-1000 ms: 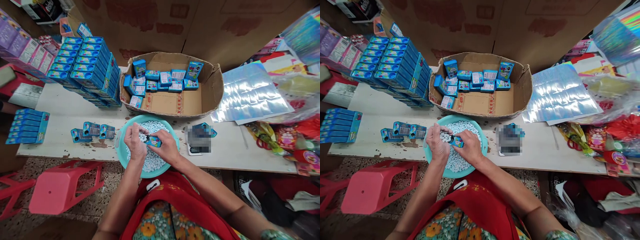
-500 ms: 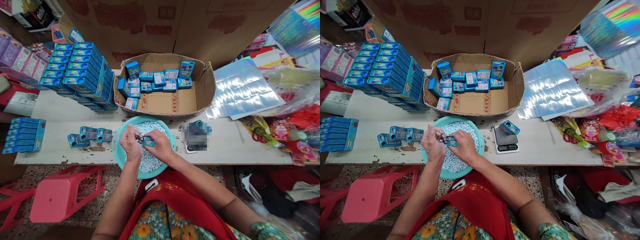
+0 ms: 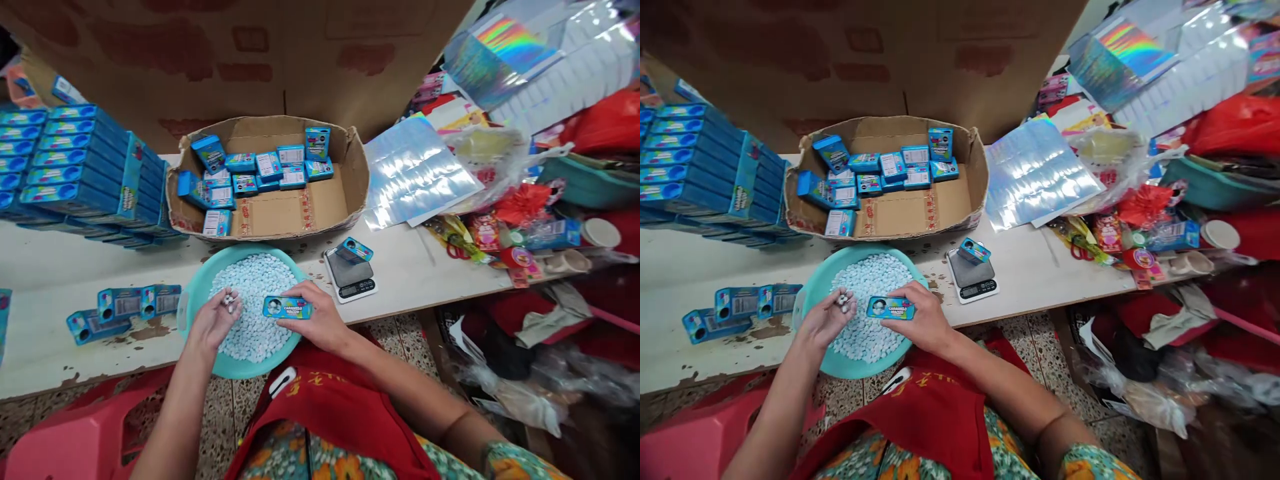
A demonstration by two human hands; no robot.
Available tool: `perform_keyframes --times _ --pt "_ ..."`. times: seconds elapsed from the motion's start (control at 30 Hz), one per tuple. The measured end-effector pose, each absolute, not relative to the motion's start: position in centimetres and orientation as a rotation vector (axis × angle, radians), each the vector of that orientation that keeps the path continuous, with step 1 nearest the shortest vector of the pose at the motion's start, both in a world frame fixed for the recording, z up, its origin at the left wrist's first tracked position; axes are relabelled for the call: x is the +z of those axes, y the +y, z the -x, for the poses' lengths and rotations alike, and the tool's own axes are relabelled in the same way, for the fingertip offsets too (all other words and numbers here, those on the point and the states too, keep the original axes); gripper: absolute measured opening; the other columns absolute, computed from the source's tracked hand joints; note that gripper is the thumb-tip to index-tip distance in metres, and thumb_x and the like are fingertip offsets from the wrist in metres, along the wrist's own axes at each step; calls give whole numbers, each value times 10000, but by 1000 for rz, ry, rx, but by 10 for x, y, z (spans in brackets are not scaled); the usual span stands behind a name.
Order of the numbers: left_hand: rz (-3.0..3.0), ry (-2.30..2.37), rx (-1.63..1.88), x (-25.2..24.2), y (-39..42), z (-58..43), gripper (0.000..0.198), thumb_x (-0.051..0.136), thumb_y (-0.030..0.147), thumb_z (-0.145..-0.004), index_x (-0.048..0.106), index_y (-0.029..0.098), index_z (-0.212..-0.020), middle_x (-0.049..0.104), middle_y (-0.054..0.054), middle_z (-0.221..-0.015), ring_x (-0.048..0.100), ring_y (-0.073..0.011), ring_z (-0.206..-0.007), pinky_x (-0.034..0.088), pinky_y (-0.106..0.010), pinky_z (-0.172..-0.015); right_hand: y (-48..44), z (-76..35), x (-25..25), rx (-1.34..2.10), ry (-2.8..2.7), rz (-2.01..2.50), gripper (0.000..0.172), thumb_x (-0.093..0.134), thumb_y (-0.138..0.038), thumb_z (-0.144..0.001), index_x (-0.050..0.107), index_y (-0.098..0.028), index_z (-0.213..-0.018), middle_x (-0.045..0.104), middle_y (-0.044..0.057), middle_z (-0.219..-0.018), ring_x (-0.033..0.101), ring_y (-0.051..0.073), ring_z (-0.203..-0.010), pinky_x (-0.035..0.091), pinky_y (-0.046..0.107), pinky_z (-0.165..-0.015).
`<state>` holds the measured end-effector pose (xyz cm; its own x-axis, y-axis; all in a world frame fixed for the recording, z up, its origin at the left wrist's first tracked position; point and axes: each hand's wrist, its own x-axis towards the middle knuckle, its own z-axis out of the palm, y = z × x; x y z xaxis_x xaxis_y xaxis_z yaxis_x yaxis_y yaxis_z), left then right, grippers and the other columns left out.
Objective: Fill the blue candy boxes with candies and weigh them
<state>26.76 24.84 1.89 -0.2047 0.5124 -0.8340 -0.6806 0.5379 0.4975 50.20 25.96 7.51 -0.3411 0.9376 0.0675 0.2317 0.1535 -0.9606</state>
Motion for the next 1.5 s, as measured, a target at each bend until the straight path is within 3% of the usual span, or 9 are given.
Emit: perform_keyframes --times 0.07,0.17,0.3,0.47,0.63,0.73,1.03,1.23,1.5 --pt "16 1441 904 20 246 -276 34 602 133 -746 603 147 -777 596 -30 -704 549 -98 -571 481 -211 -531 252 -530 78 1213 -1653 1189 381 810 -285 -668 651 -226 -1009 625 27 -933 598 181 -878 495 314 -793" --pt "-355 1396 628 32 258 -298 160 678 243 -705 631 133 -811 599 -34 -698 484 -86 -514 390 -191 -456 239 -574 75 1168 -1571 1312 348 789 -295 -694 650 -229 -1006 617 28 -925 599 184 -856 497 314 -762" --pt "-910 1345 441 54 307 -355 203 673 331 -697 637 134 -729 546 -5 -582 454 -91 -497 364 -195 -476 221 -630 60 1094 -1456 1533 295 753 -327 -727 652 -229 -986 620 39 -925 601 202 -847 497 329 -746" --pt "-1531 1268 274 64 377 -445 102 578 224 -699 655 163 -730 584 -17 -630 517 -136 -547 395 -235 -521 206 -683 35 1003 -1329 1731 278 719 -349 -745 648 -218 -980 627 53 -946 600 220 -876 491 345 -767" --pt "-2115 1348 128 49 410 -505 202 515 87 -725 660 183 -830 620 -64 -871 564 -189 -808 417 -279 -692 200 -712 18 960 -1228 1803 327 710 -401 -741 647 -215 -1002 629 63 -978 599 232 -902 486 356 -786" --pt "-2275 1336 24 42 414 -519 256 468 62 -753 634 186 -903 588 -74 -904 552 -197 -832 402 -288 -700 199 -720 12 964 -1193 1825 331 708 -405 -740 645 -216 -1004 625 65 -984 595 234 -901 481 363 -787" --pt "-2232 1352 209 41 415 -526 239 471 74 -718 612 203 -862 598 -50 -847 539 -191 -804 395 -287 -692 205 -729 9 982 -1168 1811 322 701 -404 -735 650 -219 -994 626 60 -962 595 232 -882 486 356 -761" --pt "-1717 1412 549 50 387 -488 126 512 268 -781 604 208 -843 624 -4 -726 581 -142 -599 418 -240 -589 215 -723 16 957 -1182 1812 310 706 -383 -734 648 -213 -987 621 52 -954 590 219 -879 479 346 -773" --pt "-1495 1970 149 54 295 -348 265 438 451 -843 581 234 -892 675 -11 -729 627 -188 -589 416 -256 -584 211 -715 11 978 -1233 1851 350 697 -421 -728 648 -210 -1003 625 57 -960 593 227 -886 487 368 -791"
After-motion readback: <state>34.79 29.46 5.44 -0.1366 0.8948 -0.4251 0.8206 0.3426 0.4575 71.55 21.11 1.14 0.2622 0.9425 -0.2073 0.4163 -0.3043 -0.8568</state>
